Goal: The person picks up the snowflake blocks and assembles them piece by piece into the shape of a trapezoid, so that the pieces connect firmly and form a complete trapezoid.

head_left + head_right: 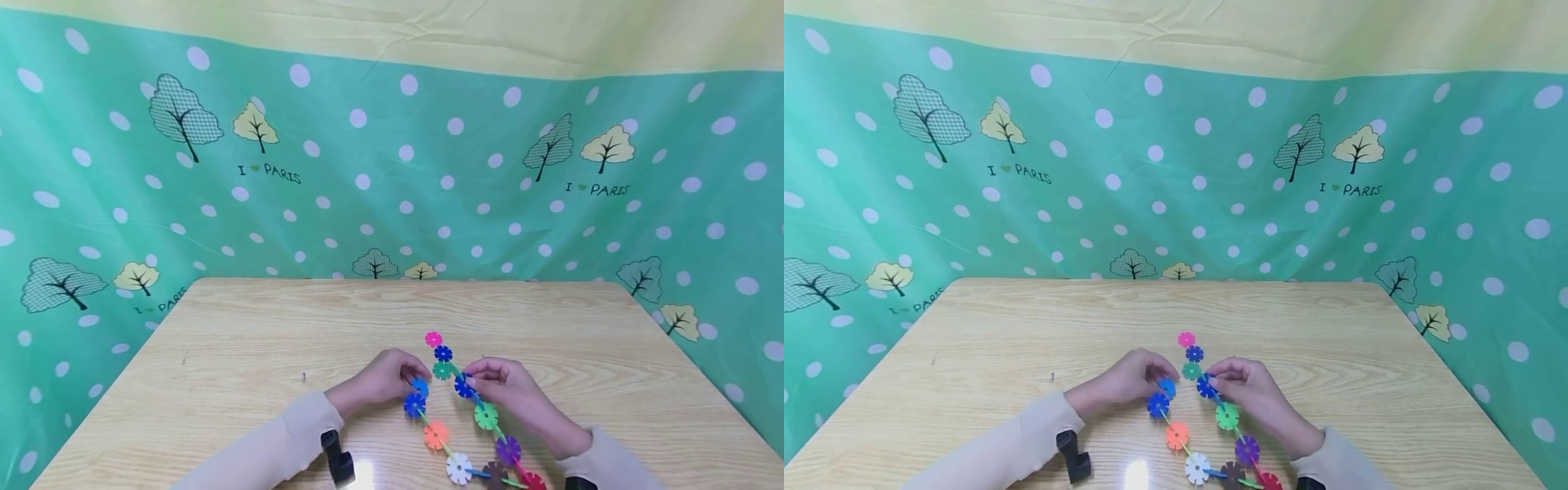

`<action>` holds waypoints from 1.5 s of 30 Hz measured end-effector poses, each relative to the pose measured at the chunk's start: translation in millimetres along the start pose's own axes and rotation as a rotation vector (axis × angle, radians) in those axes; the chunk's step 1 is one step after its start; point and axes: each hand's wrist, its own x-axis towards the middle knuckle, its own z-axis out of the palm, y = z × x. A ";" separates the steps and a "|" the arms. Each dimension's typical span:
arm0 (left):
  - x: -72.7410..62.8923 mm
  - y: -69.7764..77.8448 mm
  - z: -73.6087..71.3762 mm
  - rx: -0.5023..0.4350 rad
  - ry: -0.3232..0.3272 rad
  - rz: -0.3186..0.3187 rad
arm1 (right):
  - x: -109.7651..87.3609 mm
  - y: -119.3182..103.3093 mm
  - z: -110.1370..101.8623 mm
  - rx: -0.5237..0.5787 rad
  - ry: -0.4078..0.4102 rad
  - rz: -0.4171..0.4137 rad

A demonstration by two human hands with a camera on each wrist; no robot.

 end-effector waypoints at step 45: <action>1.6 31.9 -25.6 -0.322 0.228 -0.090 | 17.1 -1.8 43.5 0.298 0.010 0.106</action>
